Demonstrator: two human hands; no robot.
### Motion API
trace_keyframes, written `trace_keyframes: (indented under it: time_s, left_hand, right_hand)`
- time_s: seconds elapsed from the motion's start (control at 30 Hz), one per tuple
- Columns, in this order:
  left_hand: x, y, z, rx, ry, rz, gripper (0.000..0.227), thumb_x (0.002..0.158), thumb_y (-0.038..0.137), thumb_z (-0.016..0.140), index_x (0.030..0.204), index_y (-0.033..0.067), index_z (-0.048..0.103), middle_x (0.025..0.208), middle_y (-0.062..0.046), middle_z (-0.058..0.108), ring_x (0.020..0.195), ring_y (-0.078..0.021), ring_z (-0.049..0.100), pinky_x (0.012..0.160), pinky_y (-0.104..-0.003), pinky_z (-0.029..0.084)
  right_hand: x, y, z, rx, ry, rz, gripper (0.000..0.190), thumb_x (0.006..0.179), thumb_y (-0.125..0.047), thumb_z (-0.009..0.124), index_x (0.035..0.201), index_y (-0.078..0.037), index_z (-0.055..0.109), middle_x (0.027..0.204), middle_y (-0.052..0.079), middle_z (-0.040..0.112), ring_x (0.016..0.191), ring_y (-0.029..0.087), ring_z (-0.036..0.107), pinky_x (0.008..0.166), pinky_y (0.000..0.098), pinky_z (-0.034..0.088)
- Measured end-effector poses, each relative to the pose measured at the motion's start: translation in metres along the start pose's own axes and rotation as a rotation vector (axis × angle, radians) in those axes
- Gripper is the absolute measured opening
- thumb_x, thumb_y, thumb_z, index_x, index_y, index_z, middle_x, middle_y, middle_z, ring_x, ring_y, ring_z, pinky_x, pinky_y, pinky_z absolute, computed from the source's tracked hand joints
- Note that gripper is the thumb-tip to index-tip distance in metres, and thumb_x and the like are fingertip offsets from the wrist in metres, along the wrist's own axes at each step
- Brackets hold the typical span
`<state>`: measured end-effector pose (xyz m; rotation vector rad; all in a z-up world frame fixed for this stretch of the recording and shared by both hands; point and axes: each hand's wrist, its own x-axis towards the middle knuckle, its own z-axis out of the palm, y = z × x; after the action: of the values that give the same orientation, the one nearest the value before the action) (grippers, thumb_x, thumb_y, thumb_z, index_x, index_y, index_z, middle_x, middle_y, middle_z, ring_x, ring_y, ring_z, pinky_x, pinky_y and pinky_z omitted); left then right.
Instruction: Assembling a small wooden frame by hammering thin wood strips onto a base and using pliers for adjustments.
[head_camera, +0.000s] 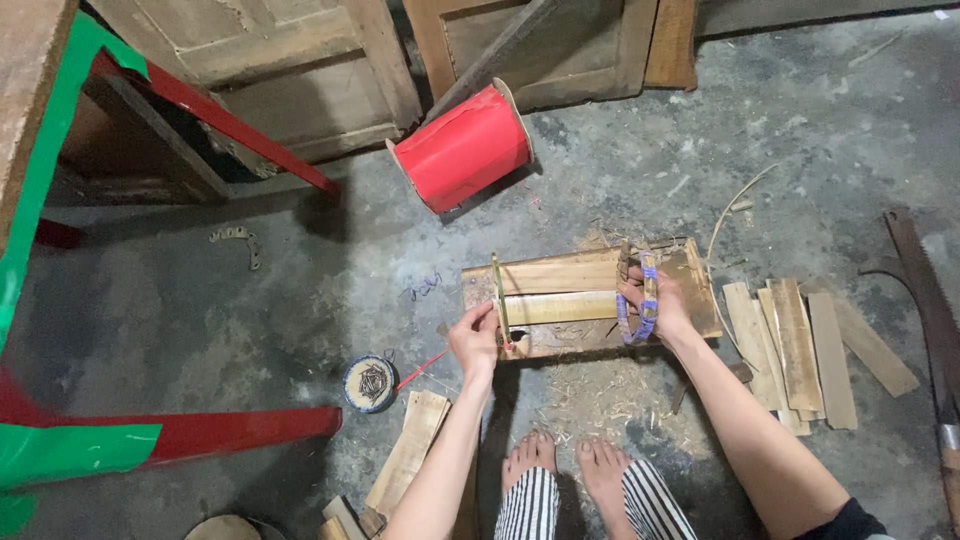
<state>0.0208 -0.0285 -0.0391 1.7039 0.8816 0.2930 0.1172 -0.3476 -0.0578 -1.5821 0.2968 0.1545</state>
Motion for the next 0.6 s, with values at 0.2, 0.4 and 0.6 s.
trace_keyframes:
  time_s: [0.2, 0.4, 0.6]
  left_hand:
    - [-0.002, 0.007, -0.001, 0.254, 0.054, 0.077, 0.02, 0.074, 0.03, 0.083, 0.094, 0.0342, 0.084, 0.078, 0.005, 0.078, 0.066, -0.0112, 0.068, 0.065, -0.025, 0.057]
    - [0.002, 0.0, -0.001, 0.276, 0.057, 0.155, 0.02, 0.075, 0.029, 0.084, 0.094, 0.0348, 0.084, 0.081, 0.004, 0.076, 0.066, -0.0117, 0.067, 0.067, -0.025, 0.057]
    - [-0.007, 0.017, -0.014, 0.235, -0.037, 0.19, 0.024, 0.087, 0.028, 0.072, 0.107, 0.0264, 0.083, 0.092, -0.007, 0.077, 0.079, -0.0226, 0.072, 0.076, -0.034, 0.057]
  right_hand:
    - [-0.001, -0.001, -0.001, -0.021, 0.0, -0.022, 0.047, 0.083, -0.014, 0.089, 0.122, 0.002, 0.068, 0.101, 0.011, 0.069, 0.078, 0.018, 0.07, 0.063, 0.0345, 0.064]
    - [0.001, 0.003, -0.001, -0.023, -0.009, -0.017, 0.047, 0.085, -0.015, 0.088, 0.124, 0.002, 0.067, 0.103, 0.011, 0.069, 0.079, 0.018, 0.07, 0.063, 0.0344, 0.064]
    - [0.0, 0.002, -0.008, -0.055, -0.029, -0.036, 0.046, 0.087, -0.015, 0.087, 0.124, 0.004, 0.067, 0.104, 0.013, 0.07, 0.08, 0.02, 0.07, 0.065, 0.0363, 0.064]
